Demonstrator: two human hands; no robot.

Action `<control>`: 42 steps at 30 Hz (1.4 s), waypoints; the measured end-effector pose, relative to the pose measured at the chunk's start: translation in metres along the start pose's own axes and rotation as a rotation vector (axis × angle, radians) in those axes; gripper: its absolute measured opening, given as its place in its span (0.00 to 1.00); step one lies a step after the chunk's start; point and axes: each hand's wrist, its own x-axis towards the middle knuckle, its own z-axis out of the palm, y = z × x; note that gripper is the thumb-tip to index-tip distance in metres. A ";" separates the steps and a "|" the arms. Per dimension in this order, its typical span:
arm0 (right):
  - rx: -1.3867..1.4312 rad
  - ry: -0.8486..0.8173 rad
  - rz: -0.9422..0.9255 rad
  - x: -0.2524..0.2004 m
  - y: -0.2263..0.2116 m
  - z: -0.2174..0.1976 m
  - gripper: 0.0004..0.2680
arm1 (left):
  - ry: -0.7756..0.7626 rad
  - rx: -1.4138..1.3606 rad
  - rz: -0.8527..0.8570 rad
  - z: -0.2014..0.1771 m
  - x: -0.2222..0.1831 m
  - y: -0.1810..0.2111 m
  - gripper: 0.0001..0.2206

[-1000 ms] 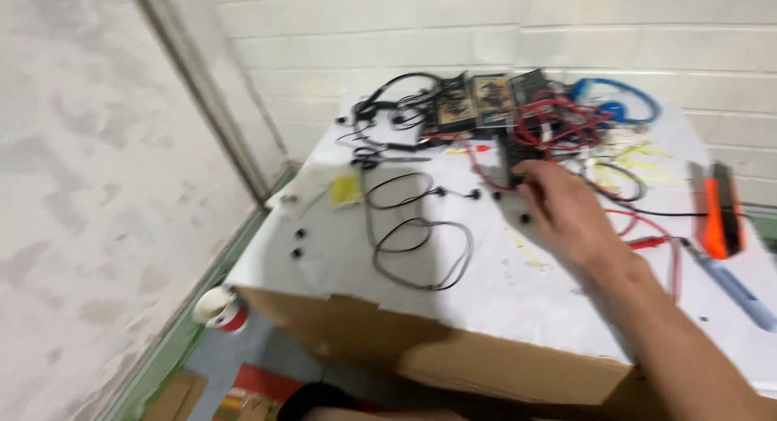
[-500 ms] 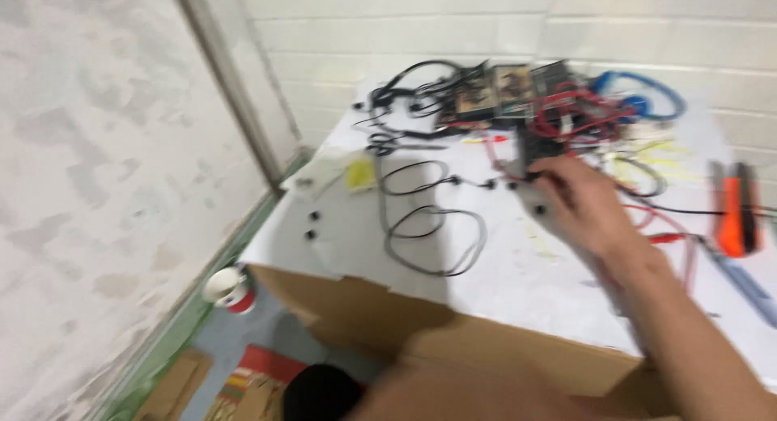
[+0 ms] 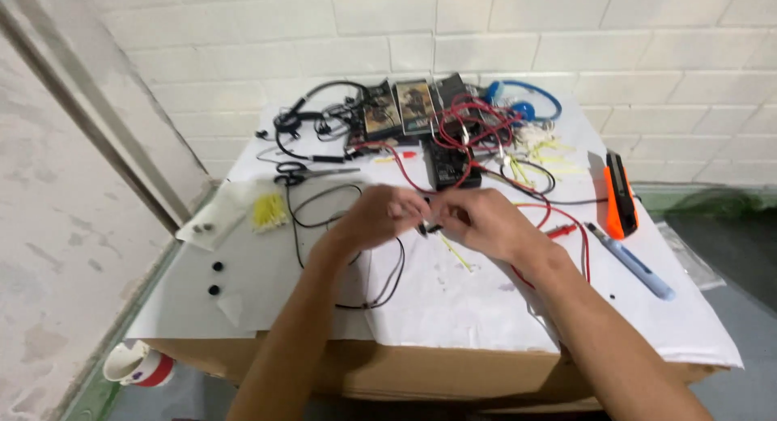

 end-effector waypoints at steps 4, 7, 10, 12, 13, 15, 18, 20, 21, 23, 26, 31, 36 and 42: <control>0.049 0.025 -0.038 0.004 -0.007 0.001 0.07 | 0.088 0.331 0.018 -0.008 -0.007 -0.003 0.12; -0.053 0.043 -0.083 0.002 -0.008 0.004 0.05 | 0.129 0.417 0.023 -0.007 -0.014 0.002 0.13; -0.109 0.041 -0.094 0.001 -0.008 0.008 0.04 | 0.149 0.395 0.107 -0.002 -0.009 -0.002 0.11; -0.096 0.031 -0.082 -0.001 -0.008 0.010 0.05 | 0.139 0.345 0.158 0.000 -0.010 -0.001 0.09; -0.101 0.009 -0.080 -0.002 -0.007 0.010 0.04 | 0.134 0.359 0.192 0.000 -0.013 0.003 0.08; -0.106 -0.013 -0.080 -0.004 -0.005 0.011 0.03 | 0.129 0.374 0.226 0.002 -0.014 0.004 0.07; -0.094 0.012 -0.109 -0.002 0.001 0.011 0.05 | 0.119 0.425 0.254 0.006 -0.008 -0.008 0.07; -0.099 0.043 -0.110 -0.003 0.004 0.010 0.04 | 0.118 0.446 0.240 0.013 -0.004 -0.019 0.06; -0.101 0.045 -0.109 -0.002 0.011 0.006 0.04 | 0.118 0.445 0.243 0.013 -0.005 -0.017 0.06; -0.131 0.153 -0.121 0.002 0.024 -0.002 0.05 | 0.123 0.436 0.246 0.011 -0.007 -0.012 0.05; -0.287 -0.269 0.188 -0.010 -0.024 -0.026 0.09 | 0.137 0.425 0.231 0.014 -0.005 -0.015 0.04; -0.364 -0.418 0.316 -0.008 -0.042 -0.028 0.11 | 0.145 0.414 0.211 0.014 -0.006 -0.013 0.05; -0.361 -0.413 0.345 -0.008 -0.045 -0.025 0.08 | 0.119 0.417 0.159 0.010 -0.011 -0.006 0.06; -0.199 -0.368 0.310 -0.005 -0.017 -0.032 0.08 | 0.117 0.429 0.156 0.013 -0.006 -0.008 0.05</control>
